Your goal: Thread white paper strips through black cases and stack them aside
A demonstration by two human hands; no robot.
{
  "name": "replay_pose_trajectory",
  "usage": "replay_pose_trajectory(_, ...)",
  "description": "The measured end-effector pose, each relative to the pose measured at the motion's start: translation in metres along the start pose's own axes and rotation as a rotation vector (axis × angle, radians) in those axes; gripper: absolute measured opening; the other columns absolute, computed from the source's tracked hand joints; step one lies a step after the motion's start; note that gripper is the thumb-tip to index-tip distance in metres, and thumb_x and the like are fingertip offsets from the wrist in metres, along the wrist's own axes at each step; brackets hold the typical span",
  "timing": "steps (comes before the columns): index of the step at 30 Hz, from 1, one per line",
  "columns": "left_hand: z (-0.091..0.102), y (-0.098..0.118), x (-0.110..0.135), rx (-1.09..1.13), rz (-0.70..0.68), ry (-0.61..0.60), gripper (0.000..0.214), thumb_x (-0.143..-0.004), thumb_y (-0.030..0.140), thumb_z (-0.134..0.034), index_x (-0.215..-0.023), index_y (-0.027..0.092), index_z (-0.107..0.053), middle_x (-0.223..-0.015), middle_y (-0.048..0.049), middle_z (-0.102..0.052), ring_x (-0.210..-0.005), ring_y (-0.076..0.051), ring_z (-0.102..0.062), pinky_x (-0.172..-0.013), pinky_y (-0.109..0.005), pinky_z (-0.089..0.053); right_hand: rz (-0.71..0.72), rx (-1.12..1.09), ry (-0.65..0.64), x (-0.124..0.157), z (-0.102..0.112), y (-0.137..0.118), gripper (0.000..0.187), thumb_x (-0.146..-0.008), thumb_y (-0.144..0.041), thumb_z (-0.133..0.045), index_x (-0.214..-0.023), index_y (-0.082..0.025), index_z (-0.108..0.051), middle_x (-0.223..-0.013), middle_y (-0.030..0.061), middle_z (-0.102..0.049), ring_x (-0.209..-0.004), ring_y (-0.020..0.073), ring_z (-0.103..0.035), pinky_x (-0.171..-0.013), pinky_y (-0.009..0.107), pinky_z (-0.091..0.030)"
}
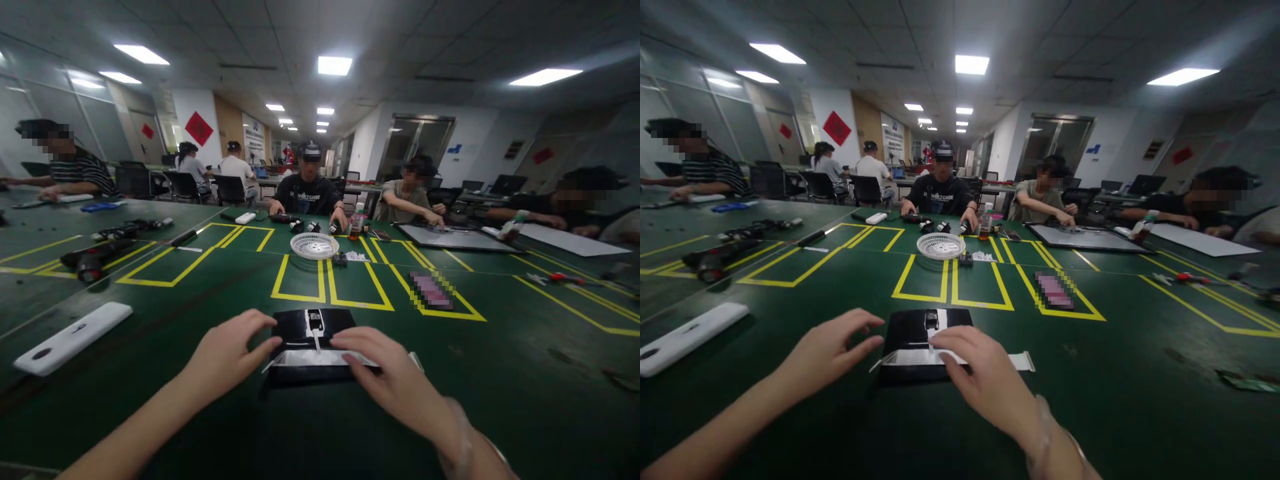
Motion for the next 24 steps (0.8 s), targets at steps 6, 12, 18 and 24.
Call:
replay_pose_trajectory(6,-0.073,-0.018,-0.013,-0.127,0.015,-0.195,0.026,-0.089,0.046,-0.054,-0.098,0.027,-0.069,-0.083,-0.0012,-0.068,-0.076,-0.022,-0.063,-0.063,-0.029,-0.042,-0.061,0.129,-0.245,-0.007,-0.071,0.038,0.04,-0.09,-0.019,-0.06,-0.13,-0.025,-0.059,-0.126,0.0052,-0.065,-0.111,0.0249,-0.06,-0.096,0.041,-0.049)
replay_pose_trajectory(12,-0.073,-0.025,-0.013,0.019,0.011,-0.166,0.03,-0.093,0.035,-0.045,-0.106,0.023,-0.069,-0.077,-0.0016,-0.066,-0.069,-0.018,-0.061,-0.064,-0.029,-0.042,-0.055,0.132,-0.225,-0.006,-0.076,0.044,0.043,-0.093,-0.01,-0.047,-0.131,-0.025,-0.058,-0.121,0.0056,-0.065,-0.106,0.022,-0.059,-0.091,0.038,-0.05)
replay_pose_trajectory(18,-0.082,-0.04,-0.01,0.317,0.107,-0.318,0.038,-0.089,0.039,-0.048,-0.112,0.017,-0.068,-0.073,-0.0025,-0.066,-0.065,-0.018,-0.061,-0.056,-0.026,-0.042,-0.027,0.194,-0.281,-0.004,-0.077,0.045,0.046,-0.087,-0.006,-0.053,-0.126,-0.029,-0.061,-0.129,0.0051,-0.06,-0.113,0.0247,-0.056,-0.095,0.043,-0.047)
replay_pose_trajectory(24,-0.093,-0.058,-0.013,0.24,0.135,-0.371,0.037,-0.087,0.042,-0.05,-0.103,0.018,-0.073,-0.086,-0.0055,-0.069,-0.074,-0.02,-0.063,-0.06,-0.027,-0.043,-0.049,0.21,-0.288,-0.001,-0.079,0.033,0.043,-0.088,-0.011,-0.054,-0.128,-0.025,-0.058,-0.127,0.0083,-0.06,-0.112,0.0258,-0.055,-0.092,0.041,-0.049)
Point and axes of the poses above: each hand's wrist, its own x-axis away from the middle knuckle, its own z-axis out of the back of the hand, y = z × x, the point moved 10 cm from there along -x, towards the middle knuckle
